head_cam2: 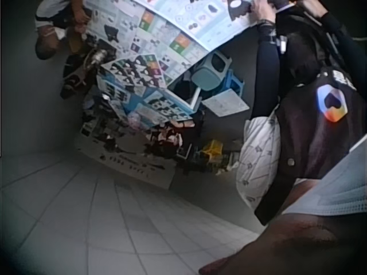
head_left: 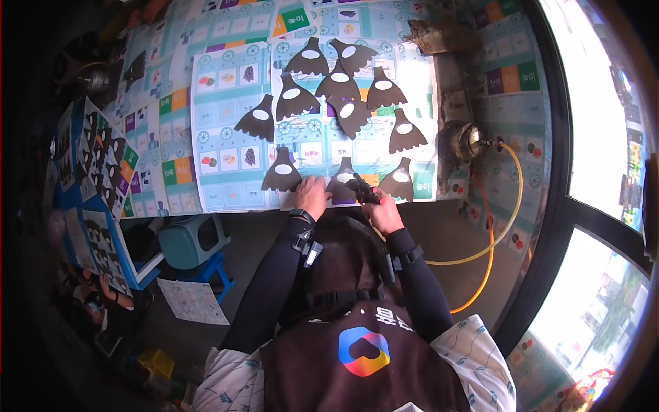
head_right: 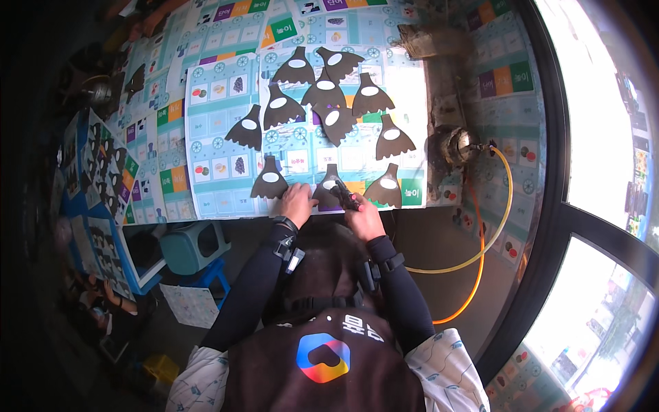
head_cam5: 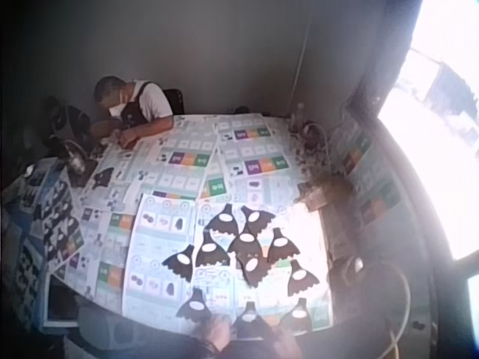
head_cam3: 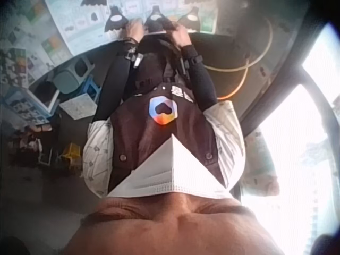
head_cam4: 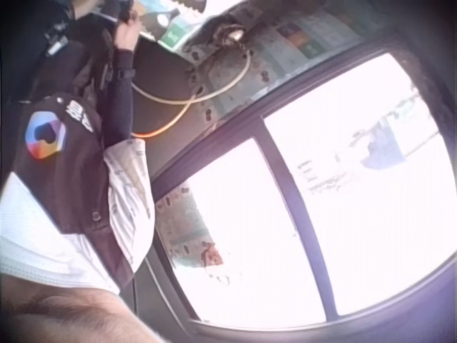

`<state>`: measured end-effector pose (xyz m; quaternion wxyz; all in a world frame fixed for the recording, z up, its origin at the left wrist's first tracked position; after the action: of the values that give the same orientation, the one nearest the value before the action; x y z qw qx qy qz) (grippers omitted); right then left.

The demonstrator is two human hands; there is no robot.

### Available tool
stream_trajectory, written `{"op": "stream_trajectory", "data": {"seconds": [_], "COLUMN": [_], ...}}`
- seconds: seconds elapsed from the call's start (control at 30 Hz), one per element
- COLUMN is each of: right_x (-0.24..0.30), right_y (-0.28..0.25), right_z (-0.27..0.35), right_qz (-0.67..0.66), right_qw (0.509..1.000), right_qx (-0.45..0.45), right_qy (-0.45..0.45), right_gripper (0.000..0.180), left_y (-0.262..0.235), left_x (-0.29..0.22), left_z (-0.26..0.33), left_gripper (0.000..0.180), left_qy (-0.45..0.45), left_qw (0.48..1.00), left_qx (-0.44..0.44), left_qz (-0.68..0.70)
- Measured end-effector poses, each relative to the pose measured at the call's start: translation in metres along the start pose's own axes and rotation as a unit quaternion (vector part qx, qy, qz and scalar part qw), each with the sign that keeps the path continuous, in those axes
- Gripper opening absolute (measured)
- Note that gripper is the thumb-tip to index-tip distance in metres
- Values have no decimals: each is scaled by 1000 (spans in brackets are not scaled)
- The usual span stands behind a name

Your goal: Glue and assemble components for shoes on a production line workstation.

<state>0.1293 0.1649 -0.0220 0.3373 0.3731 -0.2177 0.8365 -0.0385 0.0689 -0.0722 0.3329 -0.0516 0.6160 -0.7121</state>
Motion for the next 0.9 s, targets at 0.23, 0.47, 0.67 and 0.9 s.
{"op": "stream_trajectory", "data": {"seconds": [0.23,0.47,0.67,0.9], "right_x": [-21,26,32,38], "right_y": [-21,22,84,109], "right_z": [14,24,16,-2], "right_qz": [22,-28,21,81], "right_qw": [1000,998,996,994], "right_qx": [-14,52,90,71], "right_qy": [-2,-12,-5,-8], "right_gripper": [30,32,34,39], "left_y": [-51,-66,-25,-19], "left_x": [29,137,112,119], "left_z": [4,30,17,18], "left_gripper": [18,35,40,39], "left_qy": [-21,-187,-81,-108], "left_qw": [976,977,993,984], "left_qx": [20,-103,79,145], "left_qz": [217,-22,34,2]}}
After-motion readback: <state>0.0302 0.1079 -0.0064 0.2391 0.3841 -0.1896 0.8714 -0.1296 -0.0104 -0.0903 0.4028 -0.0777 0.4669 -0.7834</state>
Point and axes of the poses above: each hand's wrist, its own z-axis away from the middle knuckle, its own y-axis out of the palm, x = y × z, the point moved 10 cm from there along -z, towards the middle knuckle, and after that the axes turned 13 degrees about -z, right-handed, at the moved point
